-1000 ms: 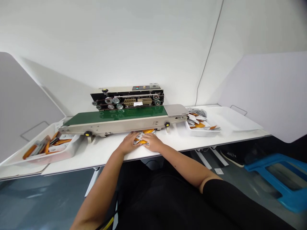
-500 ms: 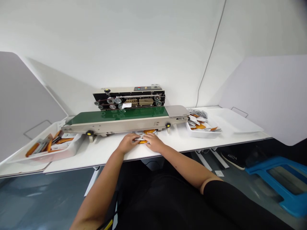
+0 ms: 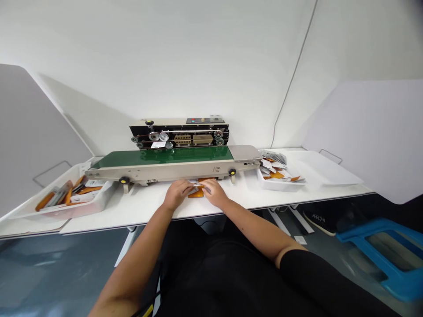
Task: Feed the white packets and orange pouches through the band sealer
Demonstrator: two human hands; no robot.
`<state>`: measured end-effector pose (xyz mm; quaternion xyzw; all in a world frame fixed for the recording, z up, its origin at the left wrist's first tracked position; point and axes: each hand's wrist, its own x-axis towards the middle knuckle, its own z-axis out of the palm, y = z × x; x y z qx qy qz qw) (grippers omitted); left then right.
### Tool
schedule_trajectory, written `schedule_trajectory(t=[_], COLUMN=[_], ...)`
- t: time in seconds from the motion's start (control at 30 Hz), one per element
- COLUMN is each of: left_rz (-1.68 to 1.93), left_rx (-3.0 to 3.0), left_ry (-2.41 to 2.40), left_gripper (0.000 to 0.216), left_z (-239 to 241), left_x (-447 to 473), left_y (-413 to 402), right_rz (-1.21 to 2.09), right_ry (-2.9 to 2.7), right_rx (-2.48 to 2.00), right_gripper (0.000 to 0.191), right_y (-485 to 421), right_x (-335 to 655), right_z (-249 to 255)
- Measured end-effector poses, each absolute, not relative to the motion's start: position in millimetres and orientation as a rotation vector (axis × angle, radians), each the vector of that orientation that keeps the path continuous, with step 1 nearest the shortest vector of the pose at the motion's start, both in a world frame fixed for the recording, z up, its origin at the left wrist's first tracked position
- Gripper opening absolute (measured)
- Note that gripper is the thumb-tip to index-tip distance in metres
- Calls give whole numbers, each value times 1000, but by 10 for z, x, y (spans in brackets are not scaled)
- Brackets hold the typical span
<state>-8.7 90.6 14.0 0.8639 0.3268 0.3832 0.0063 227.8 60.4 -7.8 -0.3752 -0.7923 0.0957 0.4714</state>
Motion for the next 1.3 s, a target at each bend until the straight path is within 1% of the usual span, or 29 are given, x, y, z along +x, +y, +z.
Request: schedule_trajectory(t=[0.13,0.3,0.37,0.43,0.53,0.67,0.7,0.77,0.83,0.93,1.07,1.17,1.3], left_rz=[1204,1151,1093,1032,977,956,949,935,944,1019,1090,1090,1137], left_rx=[2511,2357,2371,2413,2495,2487,2463,2438,2429,2359,2257,2247,2231], left_ry=[1078,1082,1056,1009,929,809,804,829,873,948,1036,1021,1000], left_gripper=[24,24,26,27,29,50,51,47,38,29,28,27,24], left_z=[159,112,84,72,101,164,172,173,161,139,117,107,118], left_x=[-78,-48,-29,-15,-10,-11,-8,1,9,9,0,-3,-24], left_y=[857,862,871,864,816,748,742,743,757,785,805,802,779], right_rz=[315,576,668,735,725,658,663,673,669,684,731,761,804], right_ry=[-1814,-1625,-1614,-1650,-1710,-1814,-1836,-1854,-1845,-1810,-1784,-1876,-2044], right_rx=[-907,-918,-885,-874,-893,-897,-895,-901,-930,-993,-1040,-1056,-1034], right_gripper=[32,12,13,17,23,23,23,23,22,22,23,23,16], right_y=[598,620,627,624,599,555,549,550,564,591,593,563,586], right_x=[2299,2350,2368,2371,2352,2326,2324,2325,2326,2323,2325,2357,2505], right_z=[-47,-55,-73,-88,-81,-28,-18,-12,-23,-57,-86,-40,235])
